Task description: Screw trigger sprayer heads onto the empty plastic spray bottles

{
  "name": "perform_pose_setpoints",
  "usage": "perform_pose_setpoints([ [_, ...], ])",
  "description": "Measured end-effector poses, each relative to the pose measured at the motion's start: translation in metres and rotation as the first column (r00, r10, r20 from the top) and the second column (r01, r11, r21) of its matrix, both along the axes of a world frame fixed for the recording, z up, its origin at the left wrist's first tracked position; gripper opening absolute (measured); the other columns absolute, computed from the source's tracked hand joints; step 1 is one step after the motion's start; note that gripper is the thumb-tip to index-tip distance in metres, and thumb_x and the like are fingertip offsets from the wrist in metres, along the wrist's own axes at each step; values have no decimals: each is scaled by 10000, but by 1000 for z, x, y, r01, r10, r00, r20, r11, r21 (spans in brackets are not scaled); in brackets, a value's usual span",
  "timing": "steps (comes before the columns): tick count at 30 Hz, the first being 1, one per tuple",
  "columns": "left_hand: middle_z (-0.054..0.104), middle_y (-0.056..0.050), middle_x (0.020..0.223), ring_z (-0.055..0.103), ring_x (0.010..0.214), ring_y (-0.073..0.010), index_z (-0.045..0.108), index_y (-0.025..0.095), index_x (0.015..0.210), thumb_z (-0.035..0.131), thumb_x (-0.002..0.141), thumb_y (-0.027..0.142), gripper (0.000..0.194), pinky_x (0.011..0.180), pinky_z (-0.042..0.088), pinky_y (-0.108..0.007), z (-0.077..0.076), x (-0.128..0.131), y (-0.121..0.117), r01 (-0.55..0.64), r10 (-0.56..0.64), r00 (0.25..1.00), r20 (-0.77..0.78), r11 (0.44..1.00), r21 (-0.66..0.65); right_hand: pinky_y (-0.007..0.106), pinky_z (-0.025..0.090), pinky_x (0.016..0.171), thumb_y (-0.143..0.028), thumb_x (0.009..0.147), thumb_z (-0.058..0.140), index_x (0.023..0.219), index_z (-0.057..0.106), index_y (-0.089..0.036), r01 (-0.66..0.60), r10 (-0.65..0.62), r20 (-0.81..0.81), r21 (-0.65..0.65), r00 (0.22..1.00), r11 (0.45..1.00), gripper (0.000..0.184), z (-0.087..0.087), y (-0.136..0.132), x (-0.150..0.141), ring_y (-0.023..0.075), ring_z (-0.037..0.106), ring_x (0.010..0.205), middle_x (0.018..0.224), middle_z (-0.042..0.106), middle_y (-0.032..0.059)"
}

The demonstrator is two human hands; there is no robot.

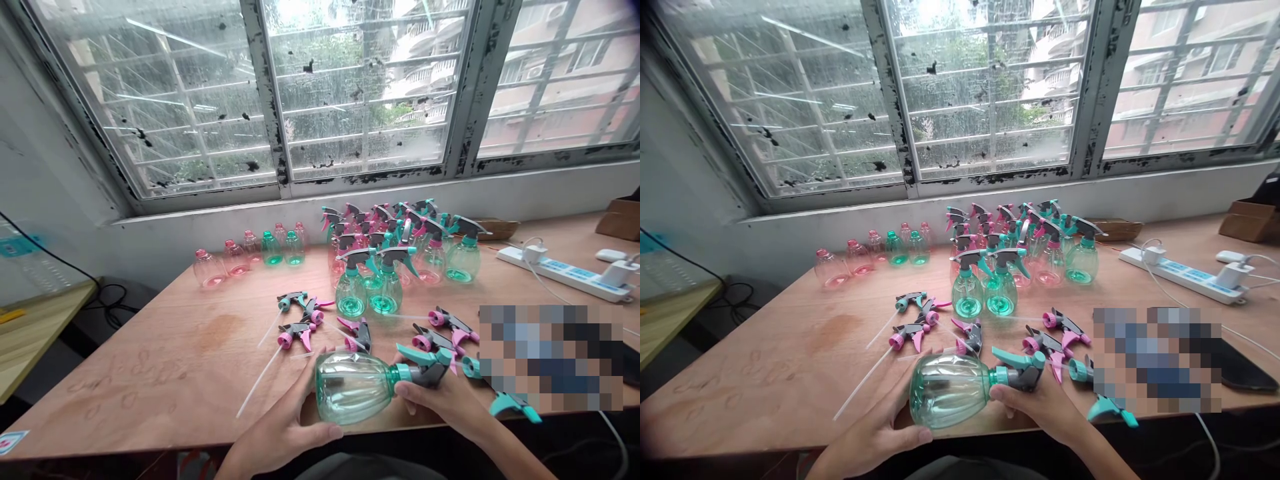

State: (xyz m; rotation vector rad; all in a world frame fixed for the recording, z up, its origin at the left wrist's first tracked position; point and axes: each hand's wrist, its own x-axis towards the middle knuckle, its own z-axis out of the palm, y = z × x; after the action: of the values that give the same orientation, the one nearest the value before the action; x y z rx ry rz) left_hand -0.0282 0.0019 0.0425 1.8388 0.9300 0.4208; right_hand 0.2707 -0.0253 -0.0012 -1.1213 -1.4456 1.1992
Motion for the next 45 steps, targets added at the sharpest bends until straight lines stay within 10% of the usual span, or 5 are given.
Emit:
perform_pose_setpoints([
  [9,12,-8,1748,25,1605,-313,-93,317,1632,740,895,311,1112,1295,177,-453,-2,2,-1,-25,24,999,32,999,27,309,466,615,-575,824,748,650,654,-210,6,-6,-9,-20,1000,1000,415,2,0,-2,178,575,575,563,613,-22],
  [18,74,-33,1742,8,1601,-338,100,270,1648,736,895,396,993,1301,135,-496,-5,-3,2,-41,41,999,-28,999,2,296,467,537,-544,721,869,865,687,-183,64,-80,-206,-85,975,994,429,-7,4,-4,151,538,504,556,604,-42],
  [45,166,-54,1730,58,1605,-300,-17,226,1648,730,889,299,1067,1287,220,-429,5,6,-1,-38,39,999,-26,999,24,261,469,509,-466,772,874,939,691,-184,59,-77,-347,-62,935,996,375,-8,3,-5,127,554,494,623,686,-19],
])
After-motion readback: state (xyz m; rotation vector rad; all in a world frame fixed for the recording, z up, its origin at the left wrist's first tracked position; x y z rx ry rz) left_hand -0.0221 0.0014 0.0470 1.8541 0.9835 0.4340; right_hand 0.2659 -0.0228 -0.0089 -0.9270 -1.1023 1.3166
